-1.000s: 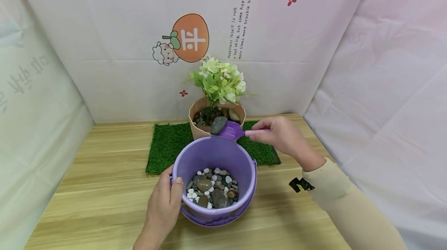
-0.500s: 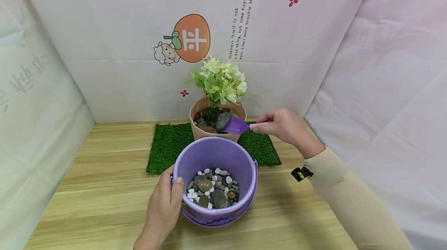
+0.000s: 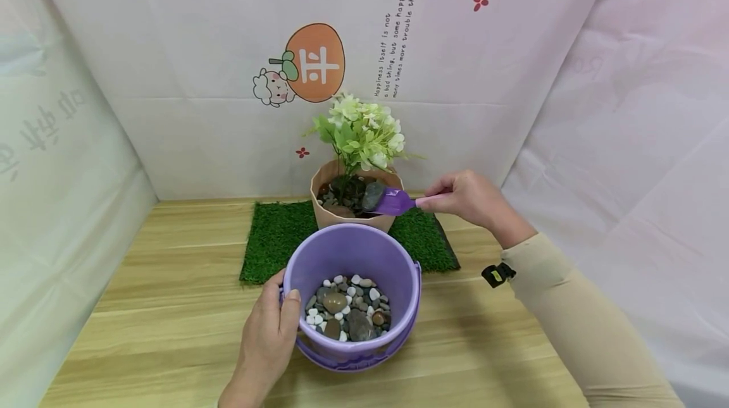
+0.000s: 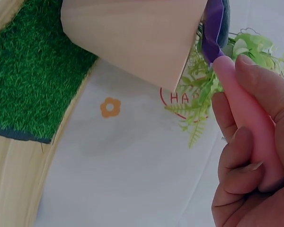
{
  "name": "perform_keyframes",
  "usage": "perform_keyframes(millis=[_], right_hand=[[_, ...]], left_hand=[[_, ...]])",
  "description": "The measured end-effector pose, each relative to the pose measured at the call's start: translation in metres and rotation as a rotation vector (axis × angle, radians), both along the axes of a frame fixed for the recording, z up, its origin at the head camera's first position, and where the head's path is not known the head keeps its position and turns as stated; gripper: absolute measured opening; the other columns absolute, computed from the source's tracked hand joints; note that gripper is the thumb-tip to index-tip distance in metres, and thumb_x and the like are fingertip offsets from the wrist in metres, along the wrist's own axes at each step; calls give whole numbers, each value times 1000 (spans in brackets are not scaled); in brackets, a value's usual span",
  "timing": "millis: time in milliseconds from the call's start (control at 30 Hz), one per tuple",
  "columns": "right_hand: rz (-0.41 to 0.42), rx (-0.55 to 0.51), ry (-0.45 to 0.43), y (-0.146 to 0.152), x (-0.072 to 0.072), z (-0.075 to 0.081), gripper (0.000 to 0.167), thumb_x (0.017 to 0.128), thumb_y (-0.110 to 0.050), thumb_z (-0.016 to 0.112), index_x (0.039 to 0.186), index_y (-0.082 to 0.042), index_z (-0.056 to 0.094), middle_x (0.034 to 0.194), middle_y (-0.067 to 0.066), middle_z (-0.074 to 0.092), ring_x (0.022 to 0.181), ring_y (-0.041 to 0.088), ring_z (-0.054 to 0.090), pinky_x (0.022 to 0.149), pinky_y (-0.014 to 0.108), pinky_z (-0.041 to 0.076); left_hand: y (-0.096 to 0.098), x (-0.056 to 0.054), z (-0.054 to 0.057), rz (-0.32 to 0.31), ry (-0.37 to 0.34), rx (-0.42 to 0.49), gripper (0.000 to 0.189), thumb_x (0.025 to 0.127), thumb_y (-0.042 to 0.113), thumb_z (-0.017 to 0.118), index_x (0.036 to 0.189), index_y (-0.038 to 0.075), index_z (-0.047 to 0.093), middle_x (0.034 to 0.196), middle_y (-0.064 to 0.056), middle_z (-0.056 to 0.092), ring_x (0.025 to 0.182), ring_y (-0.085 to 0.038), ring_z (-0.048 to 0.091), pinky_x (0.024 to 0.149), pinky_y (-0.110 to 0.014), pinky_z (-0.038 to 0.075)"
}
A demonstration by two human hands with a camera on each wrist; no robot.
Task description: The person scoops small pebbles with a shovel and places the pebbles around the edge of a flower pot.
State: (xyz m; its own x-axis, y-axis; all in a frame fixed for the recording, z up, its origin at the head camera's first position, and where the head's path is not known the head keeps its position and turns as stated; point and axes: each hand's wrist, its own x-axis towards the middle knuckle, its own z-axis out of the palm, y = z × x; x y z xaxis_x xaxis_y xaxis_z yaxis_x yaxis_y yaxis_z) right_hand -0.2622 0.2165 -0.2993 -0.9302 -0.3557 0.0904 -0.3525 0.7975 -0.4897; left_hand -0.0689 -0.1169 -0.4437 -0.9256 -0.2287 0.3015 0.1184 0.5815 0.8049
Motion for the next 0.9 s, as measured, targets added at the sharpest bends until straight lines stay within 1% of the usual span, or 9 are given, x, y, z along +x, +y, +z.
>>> perform_keyframes(millis=[167,300,633,900], right_hand=[[19,30,20,5,0,4,24,88,-49,82,92,-25,82,89,-6,78,82,17,66,70,35,52],[22,58,26,10,0,8,23,88,-48,82,91,-25,82,87,-7,77,79,18,63,67,34,50],[39,105,15,16,3,22,23,87,-49,83,92,-27,83,89,-9,79,84,16,67,73,34,52],[33,125,15,18,3,23,21,87,-49,83,92,-28,83,91,-7,79,85,16,68,74,34,52]], left_hand=[[-1,0,1,4,0,-1,43,110,27,46,147,5,52,138,-20,66,122,-37,66,99,-59,55],[-1,0,1,1,-6,-2,44,110,28,45,147,5,51,138,-20,65,123,-37,65,99,-59,55],[0,0,1,1,-2,-1,44,110,28,46,148,5,51,138,-20,65,123,-37,66,99,-59,55],[0,1,1,-2,-3,-3,43,110,28,46,147,6,51,138,-20,65,122,-37,66,98,-59,55]])
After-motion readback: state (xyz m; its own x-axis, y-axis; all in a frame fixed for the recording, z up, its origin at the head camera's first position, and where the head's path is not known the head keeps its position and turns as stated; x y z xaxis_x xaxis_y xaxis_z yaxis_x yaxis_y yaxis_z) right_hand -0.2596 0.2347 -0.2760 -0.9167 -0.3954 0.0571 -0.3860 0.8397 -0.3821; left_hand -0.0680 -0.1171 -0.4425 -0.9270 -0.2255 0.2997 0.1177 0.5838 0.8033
